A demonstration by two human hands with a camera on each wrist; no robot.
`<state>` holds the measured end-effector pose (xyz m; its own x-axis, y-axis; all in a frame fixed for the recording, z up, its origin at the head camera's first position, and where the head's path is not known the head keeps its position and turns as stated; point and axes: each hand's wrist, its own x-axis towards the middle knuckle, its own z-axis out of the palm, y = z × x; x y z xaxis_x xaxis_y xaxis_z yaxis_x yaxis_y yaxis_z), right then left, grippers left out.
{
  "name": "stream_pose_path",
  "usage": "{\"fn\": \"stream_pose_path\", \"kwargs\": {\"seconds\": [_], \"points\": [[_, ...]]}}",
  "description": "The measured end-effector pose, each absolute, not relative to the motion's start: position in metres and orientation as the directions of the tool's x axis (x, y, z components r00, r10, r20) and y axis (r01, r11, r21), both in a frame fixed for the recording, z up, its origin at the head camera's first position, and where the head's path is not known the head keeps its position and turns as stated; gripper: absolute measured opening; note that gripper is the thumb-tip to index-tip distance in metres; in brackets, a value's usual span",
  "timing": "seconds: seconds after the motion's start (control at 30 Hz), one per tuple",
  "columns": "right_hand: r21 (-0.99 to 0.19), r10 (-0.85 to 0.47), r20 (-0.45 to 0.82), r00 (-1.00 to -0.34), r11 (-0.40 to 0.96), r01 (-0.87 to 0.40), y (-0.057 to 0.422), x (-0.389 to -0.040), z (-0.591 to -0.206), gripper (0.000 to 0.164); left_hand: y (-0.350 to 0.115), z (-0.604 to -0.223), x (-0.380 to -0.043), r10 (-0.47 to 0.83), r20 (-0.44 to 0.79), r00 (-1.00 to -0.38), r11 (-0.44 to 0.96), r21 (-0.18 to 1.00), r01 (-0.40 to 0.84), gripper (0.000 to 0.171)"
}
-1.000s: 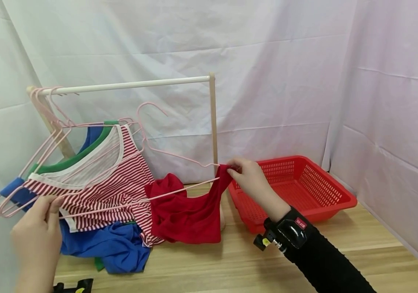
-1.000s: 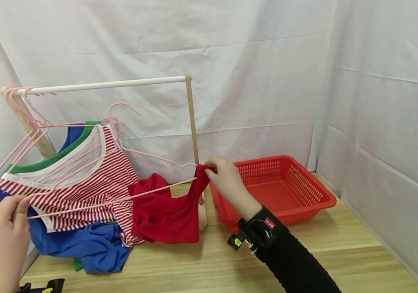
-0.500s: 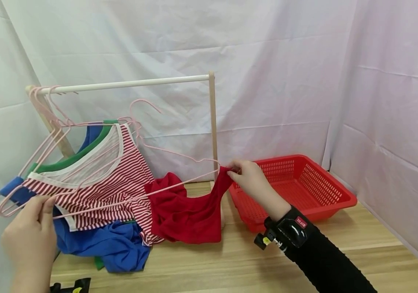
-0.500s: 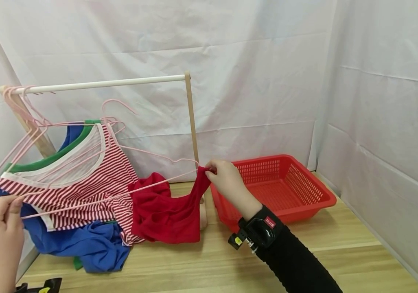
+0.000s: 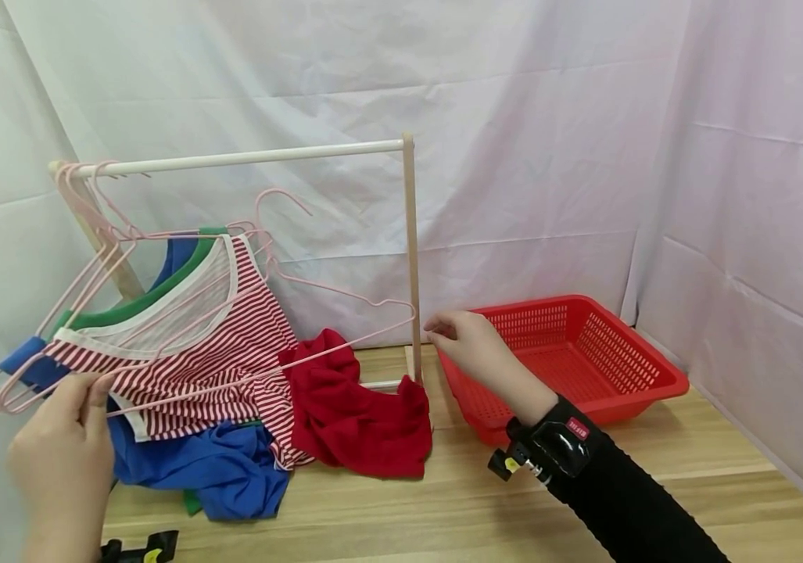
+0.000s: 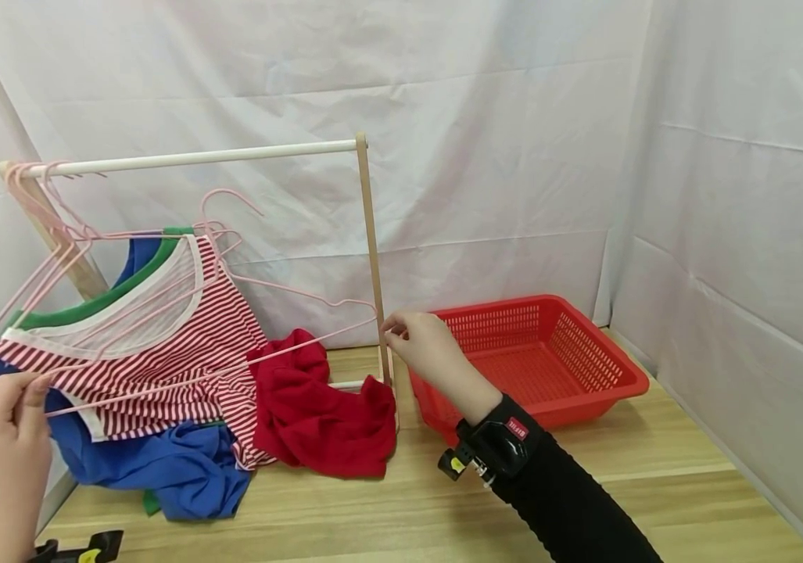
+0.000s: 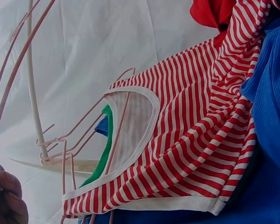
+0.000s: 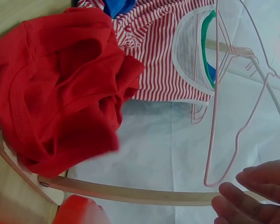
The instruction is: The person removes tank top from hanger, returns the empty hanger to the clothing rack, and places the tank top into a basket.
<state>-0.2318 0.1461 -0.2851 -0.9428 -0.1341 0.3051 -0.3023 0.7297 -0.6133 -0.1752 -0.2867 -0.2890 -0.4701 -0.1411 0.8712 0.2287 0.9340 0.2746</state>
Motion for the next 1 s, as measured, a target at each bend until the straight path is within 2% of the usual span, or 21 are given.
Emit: {"fn": "stream_pose_path", "kwargs": {"seconds": [0.13,0.33,0.43,0.53,0.73,1.0], "points": [[-0.616,-0.124,0.332,-0.935,0.722,-0.315,0.148,-0.226,-0.282,0.016,-0.288,-0.286,-0.174,-0.123,0.884,-0.451,0.942,0.247,0.228,0.028],[-0.608,-0.113,0.373,-0.921,0.721,-0.334,0.151,-0.217,-0.279,0.018,-0.288,-0.281,-0.168,-0.117,0.874,-0.471,0.954,0.232,0.192,0.031],[-0.584,-0.113,0.399,-0.910,0.733,-0.348,0.152,-0.213,-0.277,0.019,-0.282,-0.280,-0.167,-0.099,0.888,-0.449,0.957,0.208,0.201,0.028],[-0.552,-0.123,0.420,-0.899,0.751,-0.361,0.151,-0.208,-0.277,0.020,-0.272,-0.280,-0.169,-0.076,0.911,-0.405,0.959,0.178,0.221,0.025],[-0.490,-0.146,0.430,-0.891,0.791,-0.366,0.149,-0.202,-0.279,0.022,-0.249,-0.278,-0.175,-0.038,0.937,-0.347,0.969,0.119,0.218,0.032],[-0.428,-0.178,0.453,-0.874,0.816,-0.388,0.147,-0.198,-0.283,0.024,-0.223,-0.277,-0.190,-0.050,0.979,-0.198,0.969,0.095,0.228,0.029]]}}
